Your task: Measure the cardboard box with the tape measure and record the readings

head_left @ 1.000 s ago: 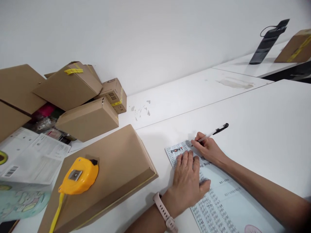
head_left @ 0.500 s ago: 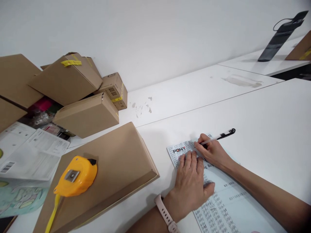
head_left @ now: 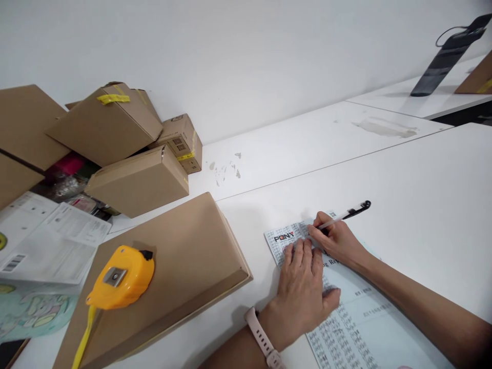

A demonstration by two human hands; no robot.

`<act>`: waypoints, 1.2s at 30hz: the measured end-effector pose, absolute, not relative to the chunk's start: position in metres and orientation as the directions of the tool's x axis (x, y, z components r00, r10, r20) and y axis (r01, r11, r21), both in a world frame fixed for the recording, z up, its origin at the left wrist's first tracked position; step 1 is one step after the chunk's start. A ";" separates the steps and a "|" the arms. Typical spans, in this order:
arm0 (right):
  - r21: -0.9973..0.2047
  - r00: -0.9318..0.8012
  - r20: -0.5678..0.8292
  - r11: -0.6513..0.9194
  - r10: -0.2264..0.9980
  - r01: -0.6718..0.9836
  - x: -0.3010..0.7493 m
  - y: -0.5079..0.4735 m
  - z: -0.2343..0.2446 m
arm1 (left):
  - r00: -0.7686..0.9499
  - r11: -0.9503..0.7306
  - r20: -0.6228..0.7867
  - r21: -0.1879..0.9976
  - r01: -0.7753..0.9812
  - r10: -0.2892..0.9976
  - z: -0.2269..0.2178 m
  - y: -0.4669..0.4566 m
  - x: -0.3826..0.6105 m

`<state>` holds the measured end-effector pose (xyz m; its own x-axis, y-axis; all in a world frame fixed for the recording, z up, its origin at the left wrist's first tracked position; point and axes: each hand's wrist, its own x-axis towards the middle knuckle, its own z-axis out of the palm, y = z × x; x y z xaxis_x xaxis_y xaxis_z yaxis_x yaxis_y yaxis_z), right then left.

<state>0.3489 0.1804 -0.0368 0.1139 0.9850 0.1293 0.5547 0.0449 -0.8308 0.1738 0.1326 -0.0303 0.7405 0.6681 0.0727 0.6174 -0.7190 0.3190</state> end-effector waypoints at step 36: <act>-0.832 0.157 0.106 0.001 0.982 0.554 0.351 0.181 -0.035 | 0.738 -0.720 0.066 0.293 0.629 0.672 -0.027 0.133 0.173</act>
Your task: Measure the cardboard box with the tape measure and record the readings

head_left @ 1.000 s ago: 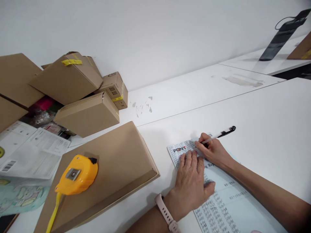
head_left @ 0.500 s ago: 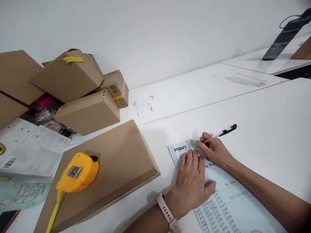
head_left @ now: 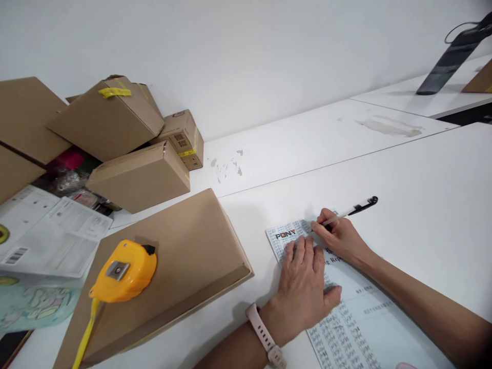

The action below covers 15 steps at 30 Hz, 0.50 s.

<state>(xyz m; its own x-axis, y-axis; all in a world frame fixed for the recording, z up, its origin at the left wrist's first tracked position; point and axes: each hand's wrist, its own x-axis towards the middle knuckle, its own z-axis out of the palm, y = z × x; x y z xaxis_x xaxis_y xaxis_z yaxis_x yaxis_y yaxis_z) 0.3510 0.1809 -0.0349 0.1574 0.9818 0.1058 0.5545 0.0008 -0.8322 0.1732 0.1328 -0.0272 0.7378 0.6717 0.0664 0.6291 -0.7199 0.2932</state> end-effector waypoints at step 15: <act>-0.826 0.196 0.109 -0.021 0.975 0.563 0.350 0.180 -0.028 | 0.735 -0.717 0.071 0.300 0.629 0.675 -0.029 0.131 0.173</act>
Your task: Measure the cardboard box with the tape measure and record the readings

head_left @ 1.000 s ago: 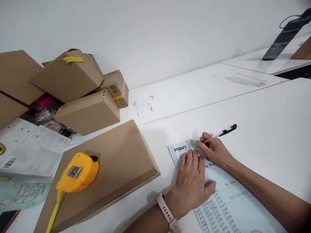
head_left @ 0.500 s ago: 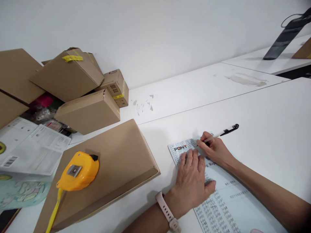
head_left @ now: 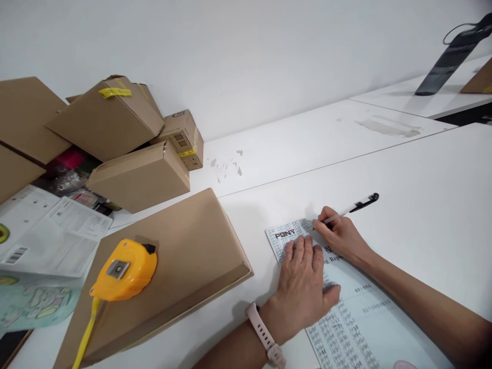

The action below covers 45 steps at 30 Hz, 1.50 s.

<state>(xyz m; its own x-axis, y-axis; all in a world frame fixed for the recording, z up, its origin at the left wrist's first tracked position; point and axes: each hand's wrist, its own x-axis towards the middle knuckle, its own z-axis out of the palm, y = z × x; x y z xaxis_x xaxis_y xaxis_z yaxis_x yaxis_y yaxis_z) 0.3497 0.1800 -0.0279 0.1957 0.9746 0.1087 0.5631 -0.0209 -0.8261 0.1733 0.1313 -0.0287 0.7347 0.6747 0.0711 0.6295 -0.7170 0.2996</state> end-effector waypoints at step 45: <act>-0.808 0.207 0.125 -0.022 0.970 0.588 0.352 0.180 -0.032 | 0.738 -0.715 0.057 0.308 0.628 0.672 -0.028 0.131 0.173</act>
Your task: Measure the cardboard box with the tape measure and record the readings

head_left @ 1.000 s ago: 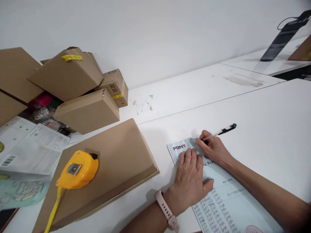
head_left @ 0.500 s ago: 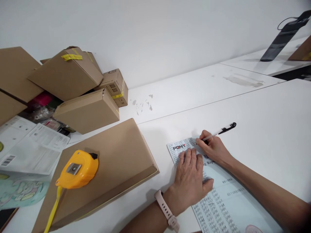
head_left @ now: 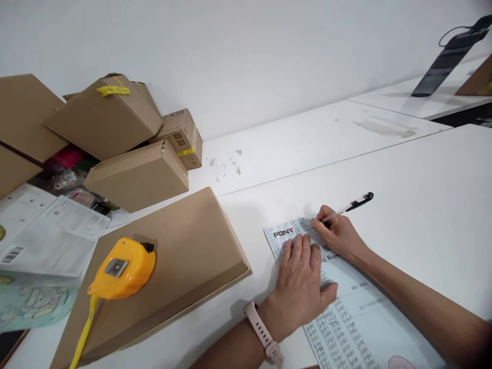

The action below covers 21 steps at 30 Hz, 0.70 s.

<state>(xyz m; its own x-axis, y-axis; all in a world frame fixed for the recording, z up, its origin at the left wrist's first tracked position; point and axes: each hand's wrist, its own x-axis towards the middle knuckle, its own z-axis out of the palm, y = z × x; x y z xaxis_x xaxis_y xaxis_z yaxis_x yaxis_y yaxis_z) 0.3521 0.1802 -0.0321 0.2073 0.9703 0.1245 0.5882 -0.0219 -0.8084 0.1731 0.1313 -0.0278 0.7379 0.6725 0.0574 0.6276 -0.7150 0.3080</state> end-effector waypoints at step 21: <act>-0.817 0.215 0.087 -0.054 0.973 0.574 0.355 0.180 -0.033 | 0.739 -0.716 0.058 0.311 0.625 0.671 -0.028 0.132 0.174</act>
<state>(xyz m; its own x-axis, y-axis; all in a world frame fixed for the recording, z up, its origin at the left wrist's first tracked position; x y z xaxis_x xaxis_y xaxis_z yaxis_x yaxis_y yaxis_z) 0.3555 0.1804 -0.0332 0.2149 0.9728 0.0866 0.5743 -0.0542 -0.8169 0.1738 0.1316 -0.0282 0.7390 0.6712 0.0584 0.6255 -0.7157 0.3107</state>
